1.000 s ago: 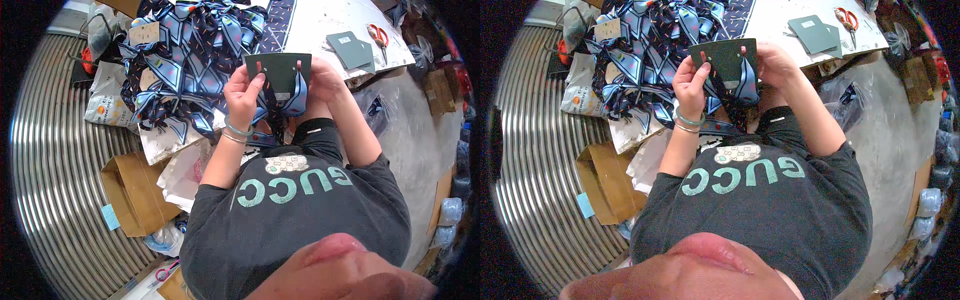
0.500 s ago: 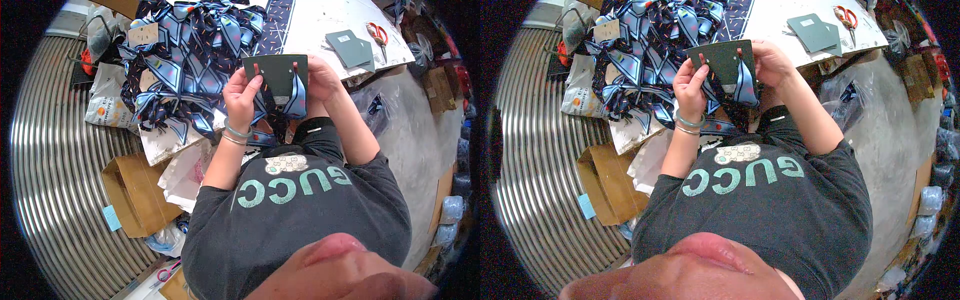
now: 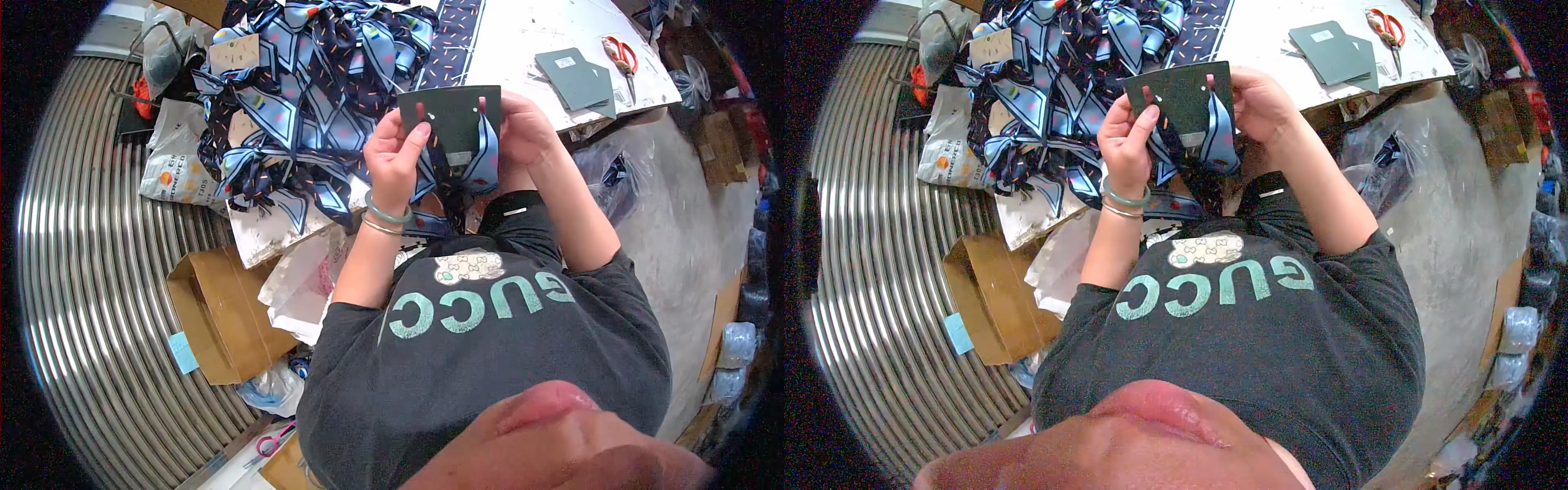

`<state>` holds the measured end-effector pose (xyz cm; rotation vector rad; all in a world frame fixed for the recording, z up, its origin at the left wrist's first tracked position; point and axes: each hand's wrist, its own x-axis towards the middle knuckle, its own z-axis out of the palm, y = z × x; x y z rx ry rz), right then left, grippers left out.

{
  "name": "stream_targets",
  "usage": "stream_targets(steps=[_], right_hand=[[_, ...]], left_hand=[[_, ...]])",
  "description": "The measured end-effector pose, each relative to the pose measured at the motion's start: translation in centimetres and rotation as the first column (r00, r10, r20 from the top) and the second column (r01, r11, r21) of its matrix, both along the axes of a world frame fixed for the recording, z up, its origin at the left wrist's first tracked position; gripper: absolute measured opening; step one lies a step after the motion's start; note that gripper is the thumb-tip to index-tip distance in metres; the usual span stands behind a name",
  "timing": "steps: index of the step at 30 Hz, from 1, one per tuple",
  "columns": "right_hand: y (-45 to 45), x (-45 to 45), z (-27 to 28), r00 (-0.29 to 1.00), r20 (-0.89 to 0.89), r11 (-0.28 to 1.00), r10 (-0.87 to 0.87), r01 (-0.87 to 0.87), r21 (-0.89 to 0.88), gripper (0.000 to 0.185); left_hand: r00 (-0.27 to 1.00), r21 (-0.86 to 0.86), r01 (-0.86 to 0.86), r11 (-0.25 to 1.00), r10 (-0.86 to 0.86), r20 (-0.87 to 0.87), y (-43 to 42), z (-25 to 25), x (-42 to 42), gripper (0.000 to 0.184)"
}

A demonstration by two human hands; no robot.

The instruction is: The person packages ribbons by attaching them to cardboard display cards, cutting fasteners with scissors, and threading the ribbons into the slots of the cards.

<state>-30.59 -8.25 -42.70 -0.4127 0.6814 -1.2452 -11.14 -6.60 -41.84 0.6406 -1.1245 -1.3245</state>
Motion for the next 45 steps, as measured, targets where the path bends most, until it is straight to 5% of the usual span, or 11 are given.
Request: stream_targets(steps=[4,6,7,8,14,18,30,39,45], right_hand=[[0.1,-1.0,0.6,0.982,0.120,0.985,0.144,-0.130,-0.117,0.014],[0.3,-0.7,1.0,0.981,0.109,0.981,0.164,-0.150,-0.122,0.015],[0.6,0.0,1.6,0.995,0.069,0.993,0.070,-0.063,-0.096,0.015],[0.8,0.4,2.0,0.999,0.027,0.997,-0.023,0.025,-0.073,0.014],[-0.2,0.0,-1.0,0.994,0.064,0.993,0.089,-0.083,-0.089,0.014],[0.4,0.9,0.4,0.999,0.051,1.000,0.006,-0.007,0.009,0.013],[-0.2,1.1,-1.3,0.997,0.038,0.988,-0.065,0.059,0.144,0.009],[0.4,0.4,-0.4,0.987,0.117,0.994,0.107,-0.102,-0.046,0.009],[1.8,1.2,2.5,0.997,-0.074,0.982,0.009,-0.023,-0.185,0.009]], left_hand=[[0.993,-0.037,0.050,0.998,-0.046,0.110,-0.1,1.4,0.4,0.020],[0.850,0.245,0.396,0.885,-0.252,-0.463,-0.8,2.2,0.9,0.029],[0.838,0.367,0.432,0.824,-0.216,-0.502,-1.3,1.7,1.3,0.038],[0.839,0.368,0.430,0.825,-0.213,-0.501,-1.6,1.2,1.4,0.038],[0.893,0.470,0.418,0.777,-0.256,-0.370,-2.0,0.5,2.1,0.019],[0.889,0.475,0.430,0.768,-0.269,-0.371,-2.6,-0.7,2.5,0.018],[0.880,0.426,0.431,0.795,-0.266,-0.394,-2.8,-0.8,2.4,0.043],[0.821,0.347,0.550,0.760,-0.415,-0.393,-3.1,-0.9,2.9,0.052],[0.780,0.205,0.580,0.788,-0.464,-0.419,-2.9,-0.4,3.4,0.052]])
